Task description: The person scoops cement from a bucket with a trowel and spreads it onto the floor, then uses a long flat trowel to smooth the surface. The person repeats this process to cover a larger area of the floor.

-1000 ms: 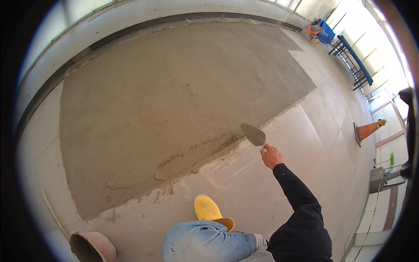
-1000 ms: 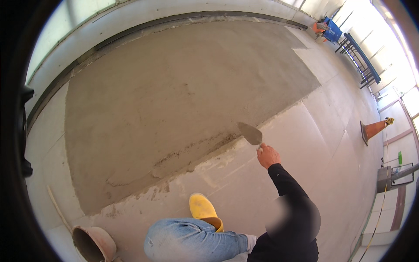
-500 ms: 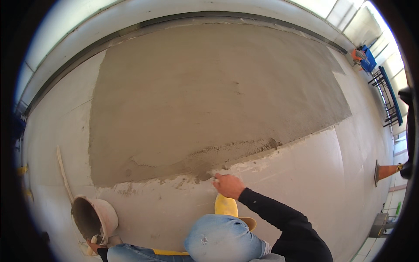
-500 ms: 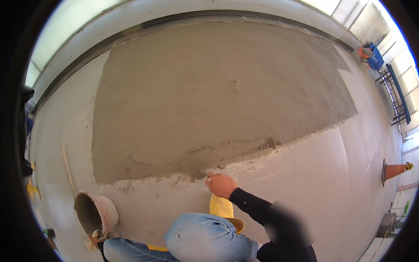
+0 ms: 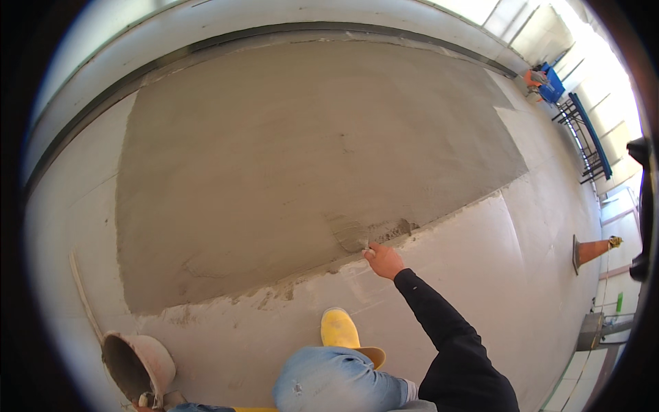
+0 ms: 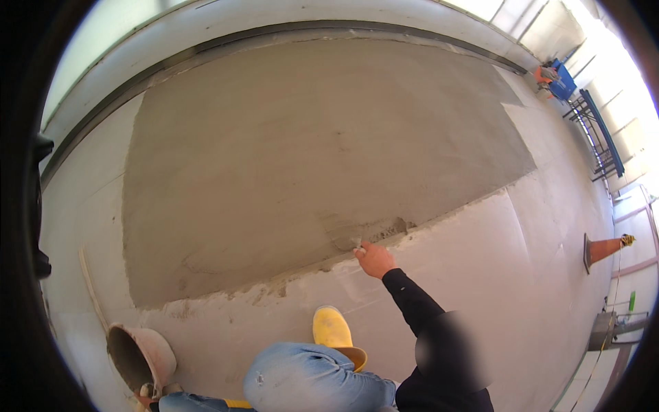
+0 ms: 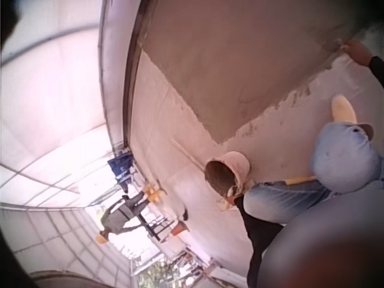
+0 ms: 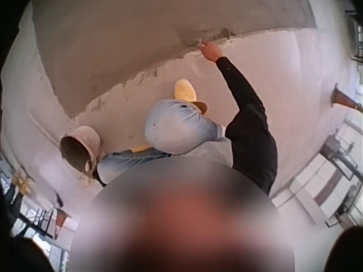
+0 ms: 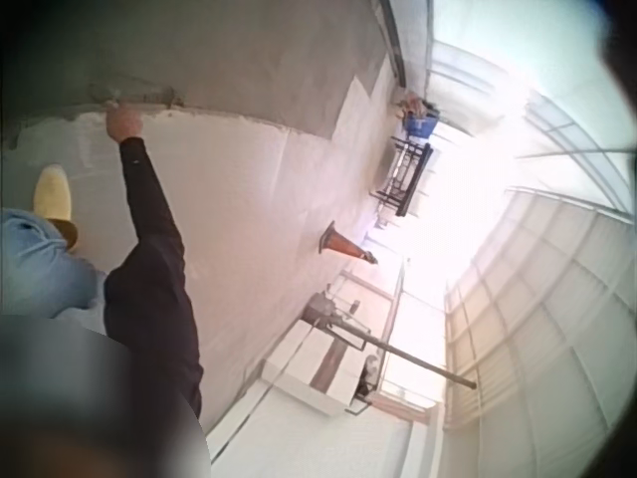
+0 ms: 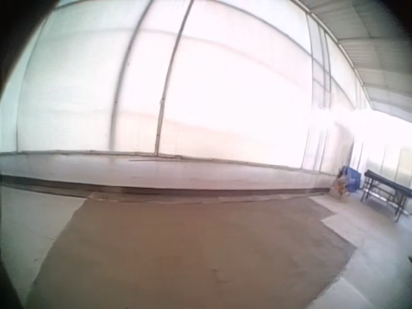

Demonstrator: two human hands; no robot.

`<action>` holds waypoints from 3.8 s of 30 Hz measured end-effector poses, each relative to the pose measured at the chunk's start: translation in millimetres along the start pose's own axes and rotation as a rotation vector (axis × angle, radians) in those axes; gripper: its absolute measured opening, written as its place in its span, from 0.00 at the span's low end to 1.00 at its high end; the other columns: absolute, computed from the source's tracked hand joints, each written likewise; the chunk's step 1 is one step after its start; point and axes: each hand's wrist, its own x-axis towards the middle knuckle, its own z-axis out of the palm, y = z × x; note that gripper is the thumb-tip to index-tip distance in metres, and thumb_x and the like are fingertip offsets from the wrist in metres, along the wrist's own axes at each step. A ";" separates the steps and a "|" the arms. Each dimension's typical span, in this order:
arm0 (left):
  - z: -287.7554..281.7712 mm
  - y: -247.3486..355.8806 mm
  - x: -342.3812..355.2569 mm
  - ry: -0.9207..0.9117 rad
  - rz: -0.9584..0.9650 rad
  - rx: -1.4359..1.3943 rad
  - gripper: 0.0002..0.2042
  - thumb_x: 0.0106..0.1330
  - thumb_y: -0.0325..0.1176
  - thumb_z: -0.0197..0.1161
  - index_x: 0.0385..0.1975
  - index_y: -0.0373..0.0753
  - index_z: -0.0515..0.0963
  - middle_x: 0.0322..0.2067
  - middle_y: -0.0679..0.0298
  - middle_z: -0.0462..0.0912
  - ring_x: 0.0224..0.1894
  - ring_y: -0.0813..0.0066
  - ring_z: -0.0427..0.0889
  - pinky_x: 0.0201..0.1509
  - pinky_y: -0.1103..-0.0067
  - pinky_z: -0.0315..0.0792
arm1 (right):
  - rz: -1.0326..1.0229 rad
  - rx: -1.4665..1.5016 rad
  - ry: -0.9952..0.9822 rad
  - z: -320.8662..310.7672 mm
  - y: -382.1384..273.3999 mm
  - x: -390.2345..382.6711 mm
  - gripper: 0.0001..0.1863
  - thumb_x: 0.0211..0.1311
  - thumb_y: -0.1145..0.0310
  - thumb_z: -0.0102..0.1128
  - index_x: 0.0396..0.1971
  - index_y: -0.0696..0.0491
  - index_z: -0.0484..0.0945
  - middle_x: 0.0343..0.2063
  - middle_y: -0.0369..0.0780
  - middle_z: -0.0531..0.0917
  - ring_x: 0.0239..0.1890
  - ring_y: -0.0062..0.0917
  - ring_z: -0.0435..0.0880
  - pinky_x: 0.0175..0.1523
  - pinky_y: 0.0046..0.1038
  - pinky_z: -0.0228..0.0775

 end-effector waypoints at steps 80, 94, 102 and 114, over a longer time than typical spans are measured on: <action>-92.0 -38.8 7.9 0.000 0.165 -0.008 0.29 0.76 0.55 0.50 0.59 0.33 0.78 0.58 0.52 0.80 0.63 0.61 0.75 0.67 0.69 0.67 | -0.688 0.201 -0.472 -4.1 -261.0 -75.5 0.18 0.67 0.61 0.62 0.51 0.56 0.75 0.26 0.40 0.80 0.20 0.22 0.79 0.25 0.29 0.74; -173.3 123.1 -61.4 -0.196 0.977 0.465 0.14 0.65 0.21 0.57 0.46 0.41 0.84 0.44 0.53 0.83 0.51 0.55 0.79 0.58 0.69 0.71 | -1.002 0.167 -1.318 121.0 -548.2 -228.6 0.31 0.75 0.49 0.53 0.68 0.54 0.66 0.44 0.45 0.83 0.39 0.28 0.84 0.42 0.30 0.80; -36.9 110.9 -12.5 -0.812 0.612 0.455 0.12 0.69 0.28 0.58 0.49 0.42 0.83 0.49 0.57 0.82 0.54 0.58 0.76 0.64 0.66 0.66 | -0.973 0.063 -1.162 101.4 -502.0 -149.1 0.29 0.75 0.48 0.53 0.64 0.54 0.71 0.44 0.42 0.83 0.39 0.25 0.83 0.44 0.29 0.78; -16.9 97.3 -12.7 -0.672 1.021 0.908 0.18 0.77 0.33 0.45 0.61 0.36 0.74 0.61 0.51 0.77 0.67 0.47 0.70 0.76 0.63 0.55 | -0.630 0.098 -0.411 141.9 -155.6 -87.6 0.18 0.69 0.52 0.59 0.37 0.54 0.81 0.29 0.47 0.87 0.36 0.45 0.87 0.42 0.42 0.78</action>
